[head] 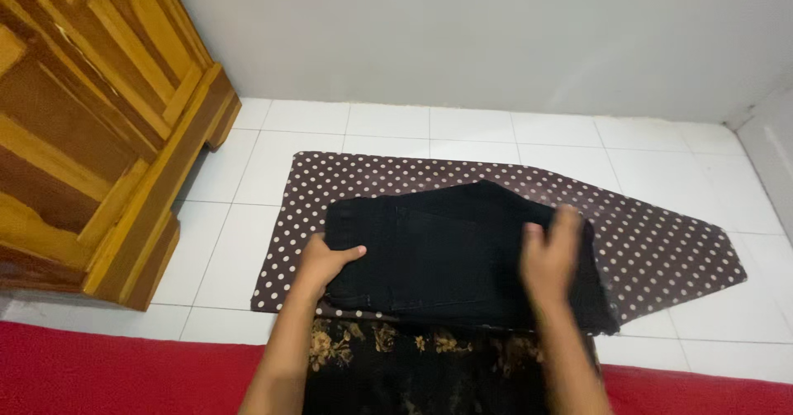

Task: The person folds a black denim jacket, a yellow t-shirt, and a red polo shirt on a polka-dotted ironing board. Each garment is smoothed, folded in half, then folded again into a compact rectangle and placed on a nearby red bed.

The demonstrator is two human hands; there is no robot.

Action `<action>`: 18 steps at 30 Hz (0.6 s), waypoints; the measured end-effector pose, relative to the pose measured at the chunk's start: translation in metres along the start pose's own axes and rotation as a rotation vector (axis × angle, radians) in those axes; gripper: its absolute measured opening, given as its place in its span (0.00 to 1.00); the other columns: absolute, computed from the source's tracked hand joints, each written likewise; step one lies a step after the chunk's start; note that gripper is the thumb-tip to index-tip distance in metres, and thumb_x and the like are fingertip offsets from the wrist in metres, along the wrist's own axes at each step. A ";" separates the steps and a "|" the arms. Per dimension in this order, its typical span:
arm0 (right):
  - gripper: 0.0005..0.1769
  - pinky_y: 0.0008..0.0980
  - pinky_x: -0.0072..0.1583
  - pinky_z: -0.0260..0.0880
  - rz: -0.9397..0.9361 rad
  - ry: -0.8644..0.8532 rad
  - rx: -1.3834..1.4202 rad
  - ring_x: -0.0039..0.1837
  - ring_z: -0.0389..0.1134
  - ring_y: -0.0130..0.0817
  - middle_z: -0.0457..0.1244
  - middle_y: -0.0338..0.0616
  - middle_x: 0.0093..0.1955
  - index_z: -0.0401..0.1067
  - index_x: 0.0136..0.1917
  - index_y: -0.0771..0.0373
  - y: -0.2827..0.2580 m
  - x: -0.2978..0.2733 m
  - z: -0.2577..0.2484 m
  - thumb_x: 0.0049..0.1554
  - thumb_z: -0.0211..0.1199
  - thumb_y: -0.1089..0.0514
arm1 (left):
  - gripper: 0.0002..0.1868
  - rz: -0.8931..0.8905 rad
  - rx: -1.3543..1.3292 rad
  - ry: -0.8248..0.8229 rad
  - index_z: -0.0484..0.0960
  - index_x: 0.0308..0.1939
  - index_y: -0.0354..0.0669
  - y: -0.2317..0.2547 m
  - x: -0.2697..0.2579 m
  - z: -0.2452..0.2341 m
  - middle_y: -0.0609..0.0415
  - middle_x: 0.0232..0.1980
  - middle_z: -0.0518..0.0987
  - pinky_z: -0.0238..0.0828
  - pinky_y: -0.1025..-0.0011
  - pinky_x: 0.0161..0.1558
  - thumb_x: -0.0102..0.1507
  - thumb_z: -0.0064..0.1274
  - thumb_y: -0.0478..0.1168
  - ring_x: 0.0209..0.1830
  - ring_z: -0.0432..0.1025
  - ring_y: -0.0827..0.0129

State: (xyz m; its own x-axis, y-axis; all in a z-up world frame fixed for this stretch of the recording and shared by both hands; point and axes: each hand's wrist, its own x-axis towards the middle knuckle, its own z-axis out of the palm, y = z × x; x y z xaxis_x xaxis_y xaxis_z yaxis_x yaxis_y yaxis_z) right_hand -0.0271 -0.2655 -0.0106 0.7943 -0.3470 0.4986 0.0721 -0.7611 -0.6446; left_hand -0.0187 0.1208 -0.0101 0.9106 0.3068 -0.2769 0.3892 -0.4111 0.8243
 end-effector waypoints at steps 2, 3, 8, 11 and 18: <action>0.36 0.45 0.80 0.44 -0.024 -0.165 0.344 0.84 0.45 0.52 0.45 0.62 0.83 0.48 0.80 0.72 -0.058 -0.021 0.035 0.65 0.54 0.55 | 0.36 -0.039 -0.124 -0.082 0.79 0.52 0.27 -0.009 0.010 0.006 0.40 0.46 0.86 0.82 0.65 0.42 0.44 0.75 0.42 0.40 0.84 0.57; 0.37 0.43 0.79 0.45 -0.060 -0.266 0.202 0.84 0.44 0.51 0.45 0.61 0.83 0.49 0.80 0.68 -0.088 -0.031 0.055 0.63 0.56 0.55 | 0.33 -0.016 -0.118 -0.104 0.81 0.50 0.29 -0.014 0.013 0.007 0.41 0.46 0.87 0.81 0.66 0.42 0.45 0.74 0.41 0.39 0.83 0.58; 0.43 0.57 0.78 0.29 -0.267 -0.693 -0.075 0.86 0.30 0.52 0.35 0.59 0.86 0.42 0.81 0.68 -0.187 -0.073 0.121 0.65 0.50 0.41 | 0.21 -0.017 -0.121 -0.095 0.84 0.47 0.29 -0.022 0.011 0.009 0.42 0.44 0.87 0.80 0.63 0.40 0.52 0.68 0.36 0.39 0.83 0.60; 0.41 0.57 0.79 0.29 -0.240 -0.663 -0.027 0.86 0.29 0.52 0.36 0.59 0.85 0.47 0.80 0.66 -0.186 -0.081 0.128 0.65 0.49 0.40 | 0.22 0.158 -0.260 -0.103 0.84 0.51 0.36 -0.010 -0.004 0.007 0.50 0.46 0.87 0.78 0.67 0.43 0.53 0.64 0.36 0.41 0.82 0.65; 0.38 0.48 0.80 0.35 0.041 -0.568 0.788 0.87 0.35 0.47 0.38 0.54 0.87 0.46 0.83 0.64 -0.131 -0.087 0.154 0.67 0.44 0.42 | 0.27 0.281 -0.078 -0.183 0.79 0.57 0.32 0.024 -0.039 0.021 0.45 0.50 0.85 0.76 0.67 0.48 0.56 0.64 0.41 0.48 0.80 0.62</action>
State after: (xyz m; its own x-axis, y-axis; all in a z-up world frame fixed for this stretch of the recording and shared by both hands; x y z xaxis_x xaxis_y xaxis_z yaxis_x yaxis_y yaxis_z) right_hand -0.0130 -0.0513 -0.0590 0.9631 0.1083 0.2462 0.2568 -0.0971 -0.9616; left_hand -0.0415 0.0807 0.0103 0.9933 0.0286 -0.1123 0.1145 -0.3887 0.9142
